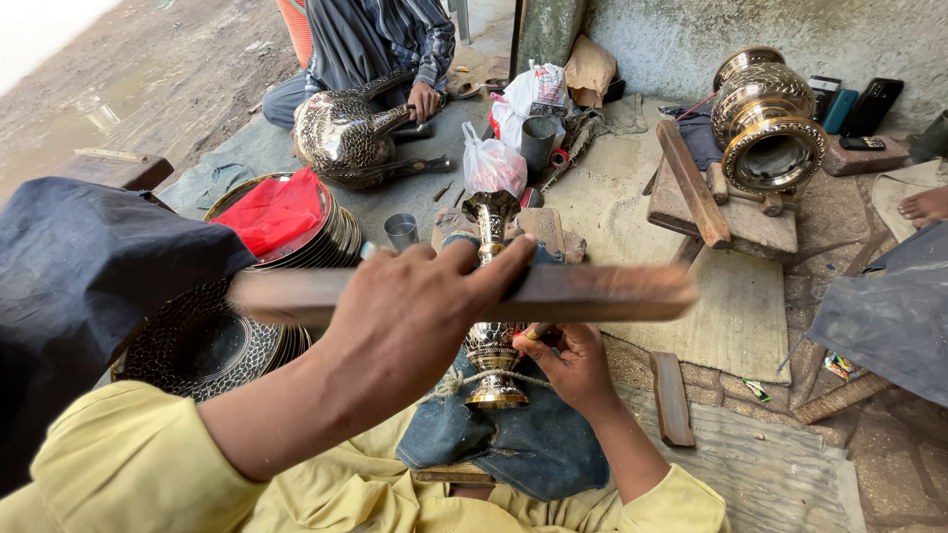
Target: The person sits on the floor and uses a hammer and chisel to create a textured pattern on a brass vase. They repeatedly strike the chisel against the vase surface, rotating the vase to cover different areas.
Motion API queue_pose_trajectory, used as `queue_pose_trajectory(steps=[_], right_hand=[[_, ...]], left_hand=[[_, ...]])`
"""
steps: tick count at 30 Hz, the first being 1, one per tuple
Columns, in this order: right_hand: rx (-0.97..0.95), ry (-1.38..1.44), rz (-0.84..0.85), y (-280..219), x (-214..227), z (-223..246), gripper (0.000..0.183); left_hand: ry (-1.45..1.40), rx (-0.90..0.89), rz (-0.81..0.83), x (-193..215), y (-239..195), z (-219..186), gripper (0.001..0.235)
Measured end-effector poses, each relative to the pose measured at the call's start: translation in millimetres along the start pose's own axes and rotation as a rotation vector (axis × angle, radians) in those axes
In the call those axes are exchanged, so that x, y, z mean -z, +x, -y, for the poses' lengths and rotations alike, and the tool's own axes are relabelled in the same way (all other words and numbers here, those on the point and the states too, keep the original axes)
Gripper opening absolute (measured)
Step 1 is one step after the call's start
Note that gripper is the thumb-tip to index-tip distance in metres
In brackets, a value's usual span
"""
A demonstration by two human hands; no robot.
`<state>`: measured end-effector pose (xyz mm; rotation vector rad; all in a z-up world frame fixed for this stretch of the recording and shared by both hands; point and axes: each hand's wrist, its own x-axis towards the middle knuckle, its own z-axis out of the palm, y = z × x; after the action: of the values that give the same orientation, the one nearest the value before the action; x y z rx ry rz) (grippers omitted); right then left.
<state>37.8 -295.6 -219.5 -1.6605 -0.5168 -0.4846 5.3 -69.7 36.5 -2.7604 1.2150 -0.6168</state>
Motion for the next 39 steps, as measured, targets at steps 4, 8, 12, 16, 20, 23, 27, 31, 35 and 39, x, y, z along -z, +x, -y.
queue_pose_trajectory(steps=[4, 8, 12, 16, 20, 23, 27, 31, 35, 39], right_hand=[[-0.005, 0.11, -0.018, -4.0, 0.0, -4.1, 0.018], [-0.076, 0.116, -0.015, -5.5, 0.1, -8.2, 0.024], [-0.073, 0.105, -0.018, -5.7, -0.5, -10.0, 0.029], [-0.082, 0.118, -0.056, -9.5, -0.6, -11.5, 0.029], [-0.064, 0.131, -0.053, -10.0, -1.3, -18.8, 0.026], [-0.044, 0.106, -0.052, -14.3, -0.6, -23.3, 0.026], [-0.003, 0.156, -0.071, -16.3, -3.5, -23.5, 0.018], [-0.011, 0.148, -0.115, -13.0, -7.0, -14.8, 0.023], [-0.094, 0.268, -0.3, -15.6, -9.3, -1.9, 0.029], [-0.159, 0.383, -0.414, -38.2, 2.2, 12.4, 0.019]], left_hand=[[0.212, -0.02, 0.156, 1.6, 4.2, -5.6, 0.058], [0.062, 0.006, 0.174, 7.0, 9.4, -3.7, 0.06], [0.106, -0.031, 0.12, 12.3, 13.0, -3.6, 0.058], [0.231, -0.008, 0.176, 12.7, 13.9, -8.1, 0.065], [0.119, -0.045, 0.068, 11.3, 12.3, -10.0, 0.064], [0.111, -0.048, 0.12, 12.4, 15.6, -11.3, 0.065], [-0.067, -0.084, -0.009, 13.8, 15.4, -6.4, 0.064], [0.295, 0.089, 0.3, -12.4, -3.6, -8.6, 0.057], [0.104, 0.309, 0.161, -68.2, -56.1, 30.6, 0.057], [-0.323, 0.709, 0.34, -139.1, -150.1, 55.0, 0.072]])
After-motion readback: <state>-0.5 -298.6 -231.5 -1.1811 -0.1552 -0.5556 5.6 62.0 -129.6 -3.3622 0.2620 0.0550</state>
